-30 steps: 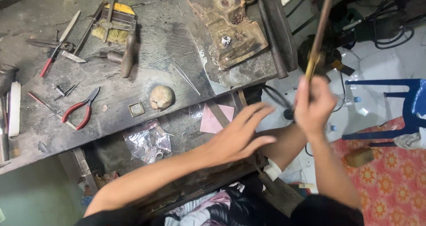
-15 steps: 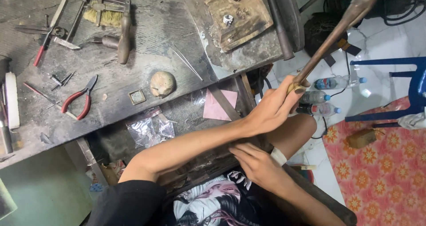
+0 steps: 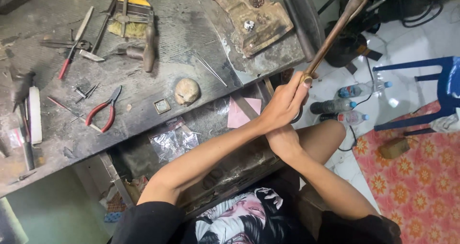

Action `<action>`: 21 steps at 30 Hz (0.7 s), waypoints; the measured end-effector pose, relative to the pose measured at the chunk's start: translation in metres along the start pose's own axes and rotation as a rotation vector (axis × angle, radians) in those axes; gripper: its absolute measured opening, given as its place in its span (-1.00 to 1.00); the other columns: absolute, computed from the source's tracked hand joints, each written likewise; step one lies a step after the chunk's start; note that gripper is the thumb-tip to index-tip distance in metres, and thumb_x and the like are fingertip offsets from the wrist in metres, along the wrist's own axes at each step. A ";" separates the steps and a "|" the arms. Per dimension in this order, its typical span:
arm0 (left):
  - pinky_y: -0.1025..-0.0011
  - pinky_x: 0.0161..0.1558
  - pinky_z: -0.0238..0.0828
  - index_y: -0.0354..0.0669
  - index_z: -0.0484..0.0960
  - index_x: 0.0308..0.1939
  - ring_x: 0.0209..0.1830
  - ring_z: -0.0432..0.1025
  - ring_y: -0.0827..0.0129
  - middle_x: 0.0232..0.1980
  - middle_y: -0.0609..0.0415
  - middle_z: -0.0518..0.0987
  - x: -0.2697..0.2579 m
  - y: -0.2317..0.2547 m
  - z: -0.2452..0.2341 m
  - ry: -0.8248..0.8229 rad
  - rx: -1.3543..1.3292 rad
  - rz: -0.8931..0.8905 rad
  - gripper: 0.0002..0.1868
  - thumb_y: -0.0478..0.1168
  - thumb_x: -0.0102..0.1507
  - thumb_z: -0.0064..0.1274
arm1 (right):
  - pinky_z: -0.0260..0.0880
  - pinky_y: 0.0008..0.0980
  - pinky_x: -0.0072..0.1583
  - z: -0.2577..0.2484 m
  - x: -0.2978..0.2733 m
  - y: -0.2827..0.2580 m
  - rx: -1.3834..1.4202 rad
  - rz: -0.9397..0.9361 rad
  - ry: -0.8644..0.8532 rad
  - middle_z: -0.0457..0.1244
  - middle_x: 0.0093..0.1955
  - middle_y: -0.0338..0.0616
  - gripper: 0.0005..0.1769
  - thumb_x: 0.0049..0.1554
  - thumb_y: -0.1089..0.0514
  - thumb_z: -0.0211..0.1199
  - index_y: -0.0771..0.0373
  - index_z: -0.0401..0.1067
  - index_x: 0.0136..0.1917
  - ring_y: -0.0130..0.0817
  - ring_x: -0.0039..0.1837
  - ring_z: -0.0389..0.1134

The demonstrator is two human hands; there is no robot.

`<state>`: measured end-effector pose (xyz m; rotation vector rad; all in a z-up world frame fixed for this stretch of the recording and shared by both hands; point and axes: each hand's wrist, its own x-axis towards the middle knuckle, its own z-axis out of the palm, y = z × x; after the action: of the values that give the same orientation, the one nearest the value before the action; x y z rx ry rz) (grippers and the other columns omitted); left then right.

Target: Soldering a small metal ring using a blowtorch and tweezers on a workbench

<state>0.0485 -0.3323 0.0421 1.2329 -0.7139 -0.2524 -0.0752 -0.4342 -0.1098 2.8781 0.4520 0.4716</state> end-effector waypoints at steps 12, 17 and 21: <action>0.28 -0.47 0.39 -0.09 0.38 -0.14 -0.61 0.35 0.22 -0.57 0.01 0.48 0.012 0.023 0.008 0.070 -0.059 -0.003 -0.75 -0.13 0.53 -0.38 | 0.40 -0.14 -0.15 0.002 -0.028 -0.005 0.168 0.226 -0.153 0.35 -0.34 -0.16 -0.83 0.07 0.05 0.28 0.13 0.61 -0.22 -0.07 -0.18 0.42; 0.41 -0.51 0.41 -0.06 0.38 -0.12 -0.58 0.36 0.40 -0.53 0.09 0.47 -0.002 0.040 0.005 0.050 -0.169 -0.069 -0.77 -0.10 0.53 -0.35 | 0.41 -0.12 -0.14 -0.004 -0.035 -0.011 0.243 0.349 -0.224 0.36 -0.33 -0.17 -0.78 0.04 -0.04 0.33 0.11 0.62 -0.20 -0.05 -0.16 0.43; 0.43 -0.59 0.41 -0.07 0.37 -0.16 -0.62 0.38 0.41 -0.50 0.07 0.50 -0.016 0.052 0.001 0.053 -0.286 -0.137 -0.73 -0.13 0.55 -0.38 | 0.46 -0.11 0.03 -0.081 -0.024 0.001 0.476 0.569 -0.222 0.44 -0.19 -0.14 -0.73 0.04 -0.09 0.40 0.04 0.62 -0.03 -0.07 -0.02 0.46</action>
<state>0.0253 -0.3072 0.0839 1.0124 -0.5269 -0.4187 -0.1241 -0.4314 -0.0405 3.4521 -0.3571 0.1163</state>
